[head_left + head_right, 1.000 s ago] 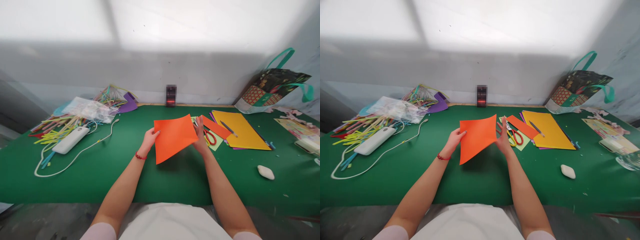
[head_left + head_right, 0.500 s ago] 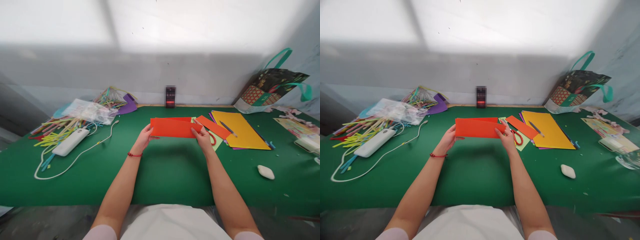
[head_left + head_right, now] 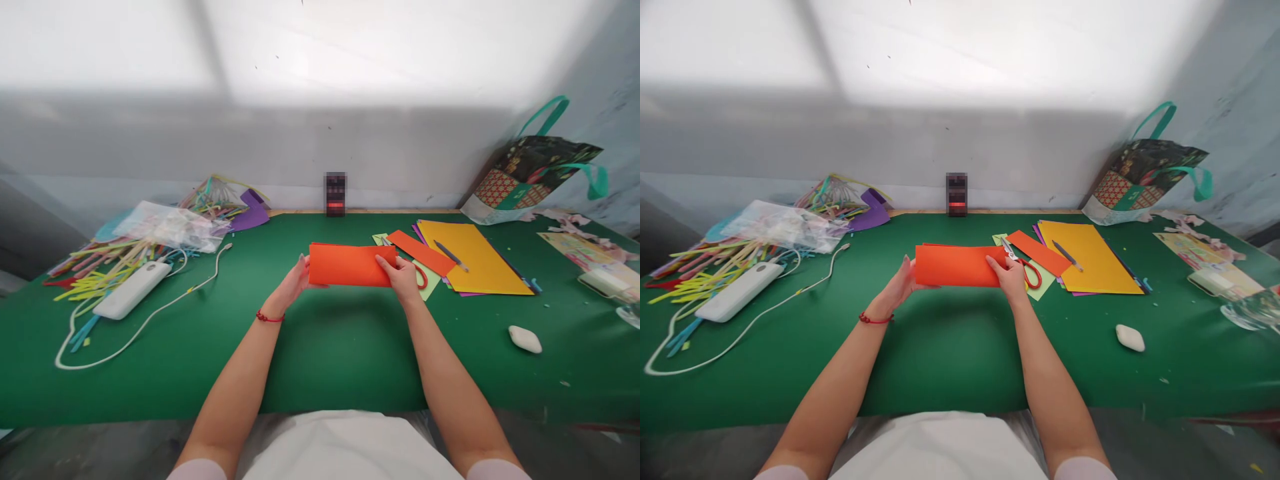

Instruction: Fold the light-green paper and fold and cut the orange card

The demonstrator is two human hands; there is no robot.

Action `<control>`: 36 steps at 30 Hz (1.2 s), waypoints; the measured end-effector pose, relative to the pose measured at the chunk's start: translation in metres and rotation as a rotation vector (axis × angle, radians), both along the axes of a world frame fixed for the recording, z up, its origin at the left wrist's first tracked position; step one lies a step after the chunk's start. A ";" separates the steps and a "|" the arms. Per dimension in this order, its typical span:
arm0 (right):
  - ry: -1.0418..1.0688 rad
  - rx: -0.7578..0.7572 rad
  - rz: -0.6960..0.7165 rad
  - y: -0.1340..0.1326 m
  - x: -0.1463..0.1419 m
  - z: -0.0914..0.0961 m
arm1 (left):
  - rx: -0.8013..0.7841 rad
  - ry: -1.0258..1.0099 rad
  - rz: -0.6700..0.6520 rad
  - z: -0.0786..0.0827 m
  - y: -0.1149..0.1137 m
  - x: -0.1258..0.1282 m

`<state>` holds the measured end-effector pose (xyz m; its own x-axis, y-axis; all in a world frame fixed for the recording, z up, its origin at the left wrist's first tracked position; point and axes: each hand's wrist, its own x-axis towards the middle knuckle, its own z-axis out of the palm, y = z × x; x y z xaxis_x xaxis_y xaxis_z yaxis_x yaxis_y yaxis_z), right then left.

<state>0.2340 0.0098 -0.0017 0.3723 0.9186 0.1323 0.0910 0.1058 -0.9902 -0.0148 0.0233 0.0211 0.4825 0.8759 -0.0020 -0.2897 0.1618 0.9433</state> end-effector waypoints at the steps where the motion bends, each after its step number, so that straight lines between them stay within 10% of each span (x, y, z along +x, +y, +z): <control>1: -0.029 0.010 -0.018 0.000 0.000 -0.001 | 0.015 0.026 0.013 0.000 -0.001 0.001; 9: 0.110 0.091 -0.003 -0.003 -0.010 0.000 | 0.048 0.104 0.374 -0.013 0.001 0.015; 21: 0.323 0.068 -0.144 0.001 -0.016 0.000 | 0.060 0.125 0.488 -0.019 -0.005 0.028; 36: 0.153 0.107 -0.066 -0.001 -0.014 0.005 | -0.042 0.426 0.010 0.000 0.001 -0.012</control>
